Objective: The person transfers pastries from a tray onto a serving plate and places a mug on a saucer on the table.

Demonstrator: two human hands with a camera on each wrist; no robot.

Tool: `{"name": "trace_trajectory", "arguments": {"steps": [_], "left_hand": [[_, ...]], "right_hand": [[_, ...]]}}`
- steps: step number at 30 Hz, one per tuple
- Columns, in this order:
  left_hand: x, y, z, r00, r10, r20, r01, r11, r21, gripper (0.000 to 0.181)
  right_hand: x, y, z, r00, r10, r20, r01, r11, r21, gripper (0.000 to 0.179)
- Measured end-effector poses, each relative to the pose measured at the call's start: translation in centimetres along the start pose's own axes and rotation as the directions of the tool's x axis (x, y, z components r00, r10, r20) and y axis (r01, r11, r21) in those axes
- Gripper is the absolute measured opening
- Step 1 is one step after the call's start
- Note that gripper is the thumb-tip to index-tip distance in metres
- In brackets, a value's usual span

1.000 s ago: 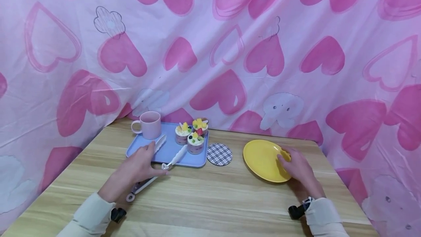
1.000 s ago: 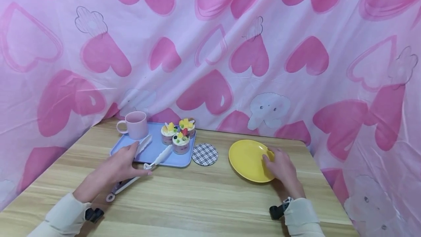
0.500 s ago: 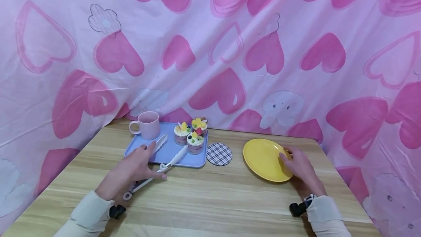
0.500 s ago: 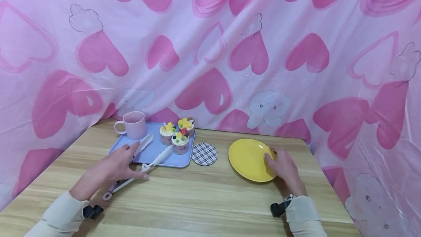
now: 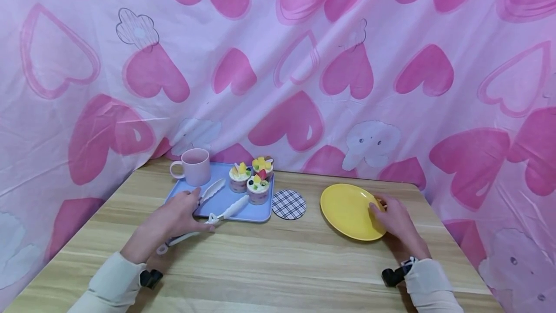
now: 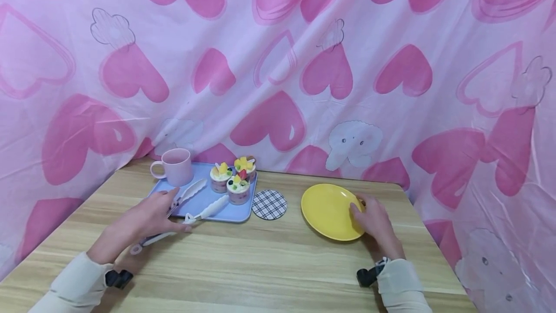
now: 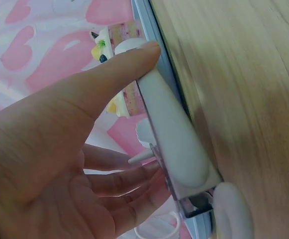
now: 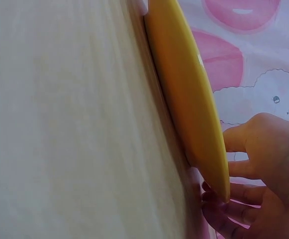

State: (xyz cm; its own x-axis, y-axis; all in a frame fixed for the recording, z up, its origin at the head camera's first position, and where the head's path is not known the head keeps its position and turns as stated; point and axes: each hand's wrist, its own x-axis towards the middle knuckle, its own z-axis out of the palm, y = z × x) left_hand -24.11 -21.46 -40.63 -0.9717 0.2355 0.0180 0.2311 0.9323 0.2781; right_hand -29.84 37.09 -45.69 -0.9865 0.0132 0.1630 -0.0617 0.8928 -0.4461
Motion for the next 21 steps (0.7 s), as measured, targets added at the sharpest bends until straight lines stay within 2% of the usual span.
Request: {"name": "trace_trajectory", "arguments": {"steps": [4,6,14,21], "left_hand": [[0.0,-0.2,0.1,1.0,0.006,-0.014,-0.006,1.0,-0.021,0.085],[0.0,-0.4,0.1,1.0,0.003,-0.011,-0.004,0.999,-0.038,0.08],[0.6,-1.3,0.2,1.0,0.008,-0.026,-0.009,0.998,-0.064,0.085],[0.7,-1.6,0.2,0.999,-0.031,-0.032,0.026,0.99,-0.14,0.1]], "right_hand": [[-0.1,0.0,0.1,1.0,0.006,0.002,-0.006,1.0,0.002,0.049],[0.0,-0.1,0.1,1.0,0.014,0.004,-0.014,1.0,0.003,0.049],[-0.1,0.2,0.2,1.0,0.025,0.011,-0.025,0.999,0.037,0.049],[0.1,0.8,0.1,1.0,0.017,-0.009,-0.017,0.998,0.055,0.047]]}}
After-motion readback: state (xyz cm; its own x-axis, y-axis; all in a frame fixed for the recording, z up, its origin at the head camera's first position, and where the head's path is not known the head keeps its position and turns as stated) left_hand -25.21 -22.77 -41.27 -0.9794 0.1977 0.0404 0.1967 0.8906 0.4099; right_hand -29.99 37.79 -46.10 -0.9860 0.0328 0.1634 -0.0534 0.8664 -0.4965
